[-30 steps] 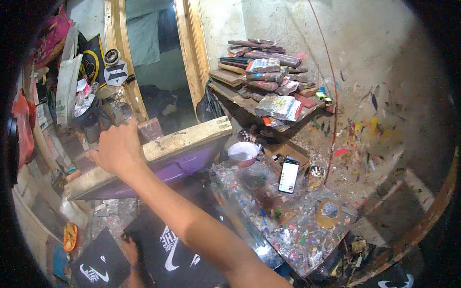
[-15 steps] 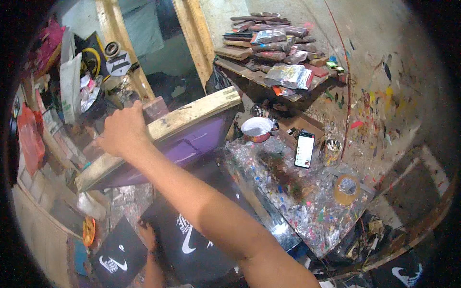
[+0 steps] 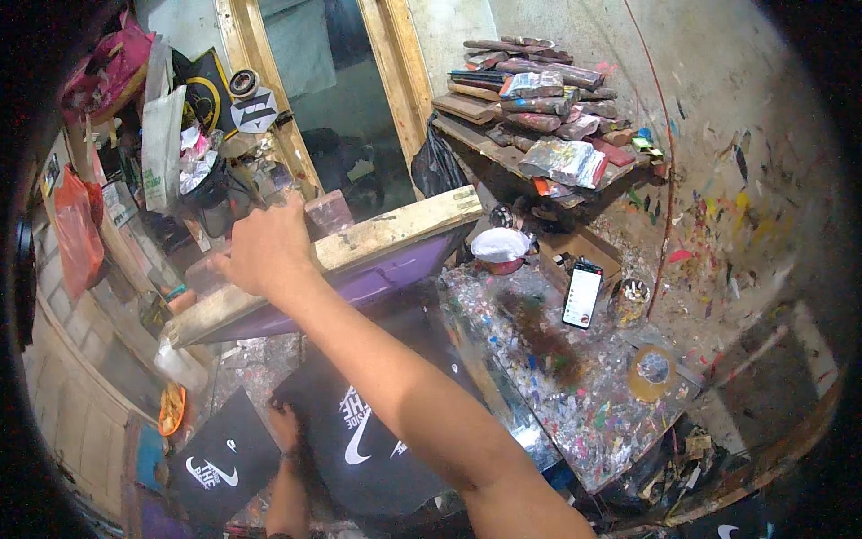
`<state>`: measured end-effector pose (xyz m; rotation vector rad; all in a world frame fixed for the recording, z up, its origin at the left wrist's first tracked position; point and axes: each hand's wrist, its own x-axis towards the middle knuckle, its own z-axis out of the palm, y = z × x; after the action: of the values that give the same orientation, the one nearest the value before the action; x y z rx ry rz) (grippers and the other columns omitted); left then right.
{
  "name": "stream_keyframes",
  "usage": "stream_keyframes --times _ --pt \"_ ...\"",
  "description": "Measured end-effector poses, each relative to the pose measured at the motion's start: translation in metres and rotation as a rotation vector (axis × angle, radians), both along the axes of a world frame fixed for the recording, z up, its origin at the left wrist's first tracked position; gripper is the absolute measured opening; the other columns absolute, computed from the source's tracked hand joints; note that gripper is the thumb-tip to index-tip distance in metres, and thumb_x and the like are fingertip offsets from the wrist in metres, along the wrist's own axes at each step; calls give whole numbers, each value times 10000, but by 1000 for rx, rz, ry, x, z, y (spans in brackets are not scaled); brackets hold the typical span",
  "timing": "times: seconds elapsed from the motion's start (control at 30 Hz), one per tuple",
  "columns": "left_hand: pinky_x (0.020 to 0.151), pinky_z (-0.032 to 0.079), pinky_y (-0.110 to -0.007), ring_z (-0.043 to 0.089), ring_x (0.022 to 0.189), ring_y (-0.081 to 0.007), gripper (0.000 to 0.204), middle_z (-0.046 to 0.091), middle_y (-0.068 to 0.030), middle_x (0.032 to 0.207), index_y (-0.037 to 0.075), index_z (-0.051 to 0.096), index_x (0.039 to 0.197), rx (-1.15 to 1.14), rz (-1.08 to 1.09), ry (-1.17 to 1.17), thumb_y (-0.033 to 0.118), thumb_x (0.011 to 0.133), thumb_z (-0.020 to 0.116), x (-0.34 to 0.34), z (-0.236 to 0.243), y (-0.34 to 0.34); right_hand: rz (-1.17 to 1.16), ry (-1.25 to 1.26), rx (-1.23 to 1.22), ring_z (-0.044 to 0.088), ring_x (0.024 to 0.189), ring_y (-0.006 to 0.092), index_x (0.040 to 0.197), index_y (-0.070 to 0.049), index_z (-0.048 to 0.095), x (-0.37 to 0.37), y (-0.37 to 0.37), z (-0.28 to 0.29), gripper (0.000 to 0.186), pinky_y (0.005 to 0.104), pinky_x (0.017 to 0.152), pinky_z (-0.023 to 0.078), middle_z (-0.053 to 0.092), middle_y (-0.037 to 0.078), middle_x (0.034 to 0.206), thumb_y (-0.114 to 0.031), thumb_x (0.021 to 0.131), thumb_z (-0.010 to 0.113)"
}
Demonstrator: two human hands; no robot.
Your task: The person performs screen printing on black garments, placing each item onto a platen, lowering a screen, and using a squeegee to apply white ink before removing and stacking the printed pieces.
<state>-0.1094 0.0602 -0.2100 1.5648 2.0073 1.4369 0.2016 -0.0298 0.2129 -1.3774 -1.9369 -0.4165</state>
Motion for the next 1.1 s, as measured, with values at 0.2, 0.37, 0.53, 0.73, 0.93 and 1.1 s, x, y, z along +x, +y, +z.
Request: stream_keyframes --times 0.2,0.37,0.53,0.73,0.93,1.1 --pt "943 488 -419 642 1068 -339 394 655 -206 1184 -6 497 1339 135 -8 29 62 960 578 -38 -33 26 6 57 89 722 858 292 864 -62 785 -9 -11 -4 632 476 927 404 747 147 841 -668 875 602" --pt "999 456 -457 611 1128 -431 408 625 -270 1228 -48 482 1321 143 -132 -155 10 932 592 -35 -30 22 30 83 24 717 844 280 833 -68 785 -3 -16 -4 616 463 913 398 742 148 829 -661 866 620" --pt "1019 442 -457 605 1132 -428 422 619 -277 1238 -45 483 1341 114 -55 24 49 940 577 -27 -18 14 8 93 80 717 837 273 811 -70 781 -4 -19 -13 602 458 914 394 739 136 799 -650 866 628" --pt "1027 443 -439 612 1144 -394 423 637 -248 1234 -51 506 1331 117 -15 25 75 935 581 -30 -21 20 25 49 72 721 816 280 818 -66 781 -3 -10 -10 621 466 919 397 742 145 811 -661 872 609" --pt "897 507 -450 668 990 -377 340 711 -219 1076 -21 663 1180 -15 115 152 79 881 538 -4 32 -40 10 -26 122 729 756 367 788 7 769 -21 0 -3 870 519 792 525 719 220 749 -816 844 492" --pt "935 506 -445 662 1053 -375 275 698 -200 1119 59 704 1146 172 -5 23 68 899 583 5 7 1 -125 -32 161 720 781 413 802 19 763 -1 3 21 831 519 843 518 714 262 785 -768 872 507"
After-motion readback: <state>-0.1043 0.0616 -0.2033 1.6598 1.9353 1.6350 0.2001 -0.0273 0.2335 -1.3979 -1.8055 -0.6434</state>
